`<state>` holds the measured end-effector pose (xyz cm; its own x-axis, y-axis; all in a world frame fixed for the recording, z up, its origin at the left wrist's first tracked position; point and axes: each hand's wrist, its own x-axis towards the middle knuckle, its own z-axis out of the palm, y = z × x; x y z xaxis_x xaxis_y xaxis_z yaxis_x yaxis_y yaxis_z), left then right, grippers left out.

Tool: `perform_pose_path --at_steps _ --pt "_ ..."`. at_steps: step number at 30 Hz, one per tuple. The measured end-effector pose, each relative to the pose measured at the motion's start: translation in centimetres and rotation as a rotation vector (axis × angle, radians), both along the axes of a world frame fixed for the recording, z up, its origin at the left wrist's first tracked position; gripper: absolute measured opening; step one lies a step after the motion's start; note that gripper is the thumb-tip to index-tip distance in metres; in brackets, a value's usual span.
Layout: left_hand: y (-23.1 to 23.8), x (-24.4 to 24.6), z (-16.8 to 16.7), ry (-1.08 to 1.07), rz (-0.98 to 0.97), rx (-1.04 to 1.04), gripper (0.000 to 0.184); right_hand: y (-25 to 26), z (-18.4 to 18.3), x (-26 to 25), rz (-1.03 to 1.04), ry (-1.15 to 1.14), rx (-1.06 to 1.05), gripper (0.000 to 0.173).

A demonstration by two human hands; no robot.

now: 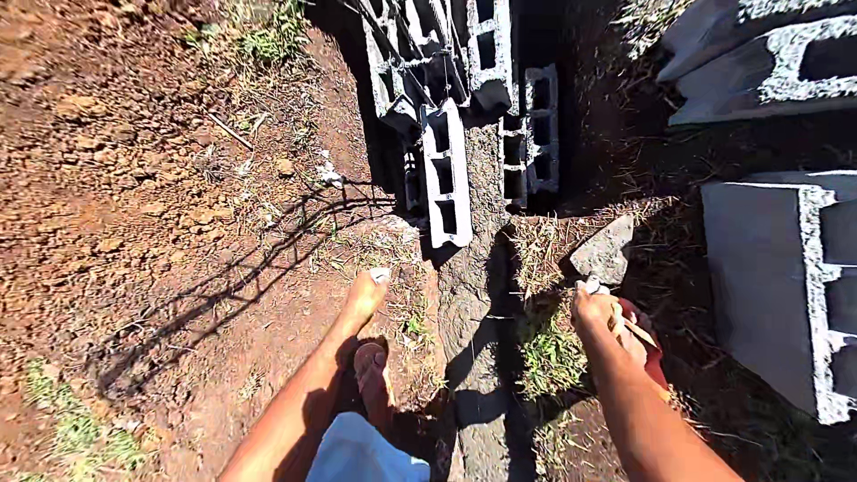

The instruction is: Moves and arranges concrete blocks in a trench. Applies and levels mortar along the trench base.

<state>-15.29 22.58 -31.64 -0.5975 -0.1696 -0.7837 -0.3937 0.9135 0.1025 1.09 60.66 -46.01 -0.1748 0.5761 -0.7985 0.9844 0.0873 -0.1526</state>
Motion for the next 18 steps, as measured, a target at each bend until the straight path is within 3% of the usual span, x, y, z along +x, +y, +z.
perform_pose_path --at_steps 3,6,10,12,15,18 --pt "1.5 -6.6 -7.6 0.092 0.001 0.068 0.036 -1.1 -3.0 0.5 -0.038 -0.058 0.020 0.059" --pt "3.4 -11.9 -13.7 0.186 0.176 0.280 0.042 -2.1 -4.5 1.3 -0.086 -0.097 0.138 0.059" --pt "6.6 -16.3 -17.7 0.259 0.282 0.420 0.056 -0.6 -9.3 5.6 -0.079 0.052 0.443 0.078" --pt "7.8 -17.1 -18.2 0.251 0.284 0.439 0.063 -0.4 -7.0 4.3 -0.124 0.026 0.452 0.081" --pt "8.9 -18.1 -19.0 0.239 0.231 0.456 0.068 -3.0 0.9 -1.5 -0.169 0.201 0.525 0.069" --pt "8.9 -18.8 -19.9 0.257 0.169 0.440 0.061 -6.5 7.4 -7.8 0.068 0.371 0.315 0.050"
